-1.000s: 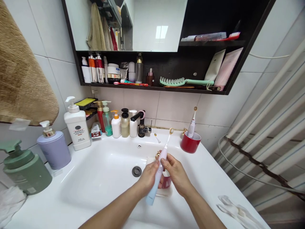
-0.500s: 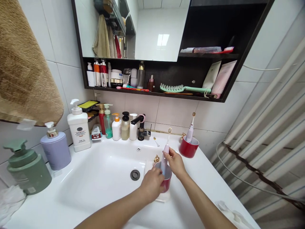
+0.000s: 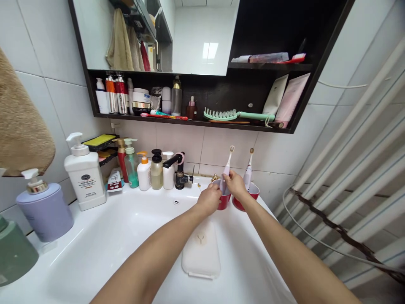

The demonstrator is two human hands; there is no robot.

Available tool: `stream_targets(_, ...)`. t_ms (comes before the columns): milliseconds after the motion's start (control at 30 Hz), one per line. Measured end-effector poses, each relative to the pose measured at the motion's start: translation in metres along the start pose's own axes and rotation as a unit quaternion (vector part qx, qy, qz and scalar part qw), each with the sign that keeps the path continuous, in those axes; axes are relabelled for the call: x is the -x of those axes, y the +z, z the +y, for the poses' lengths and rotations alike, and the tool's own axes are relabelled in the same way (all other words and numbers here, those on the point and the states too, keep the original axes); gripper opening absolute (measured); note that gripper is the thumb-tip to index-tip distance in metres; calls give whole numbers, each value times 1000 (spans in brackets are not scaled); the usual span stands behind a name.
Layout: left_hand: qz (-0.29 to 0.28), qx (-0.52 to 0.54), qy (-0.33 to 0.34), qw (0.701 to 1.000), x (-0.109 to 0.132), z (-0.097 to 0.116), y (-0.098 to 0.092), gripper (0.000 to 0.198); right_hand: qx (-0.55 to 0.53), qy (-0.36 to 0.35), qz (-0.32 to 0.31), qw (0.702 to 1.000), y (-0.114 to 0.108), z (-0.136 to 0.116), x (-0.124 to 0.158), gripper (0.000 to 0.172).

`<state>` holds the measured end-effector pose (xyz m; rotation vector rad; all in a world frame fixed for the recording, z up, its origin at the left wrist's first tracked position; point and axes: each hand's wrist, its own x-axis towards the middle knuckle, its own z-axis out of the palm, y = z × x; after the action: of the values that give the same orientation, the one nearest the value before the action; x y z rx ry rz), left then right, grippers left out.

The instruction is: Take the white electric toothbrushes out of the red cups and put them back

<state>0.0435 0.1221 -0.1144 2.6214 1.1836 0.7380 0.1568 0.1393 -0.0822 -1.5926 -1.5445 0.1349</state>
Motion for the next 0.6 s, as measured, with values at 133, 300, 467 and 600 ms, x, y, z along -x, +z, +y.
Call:
stream_targets(133,18,15,4,1000,-24,-5,10,16,38,26,23,999,8,10,-23,17)
stream_targets(300,28,45,-6,999,-38,-7,20,18,55,40,27,997,17,20,-38,19)
stream_targets(467,49,96,-17,994,-36,-4,17,26,42,45,29,998,19,23,-38,28)
stream_targets(600,97,150,-39,983,-25,-4,5,38,23,52,59,997,8,16,-26,42)
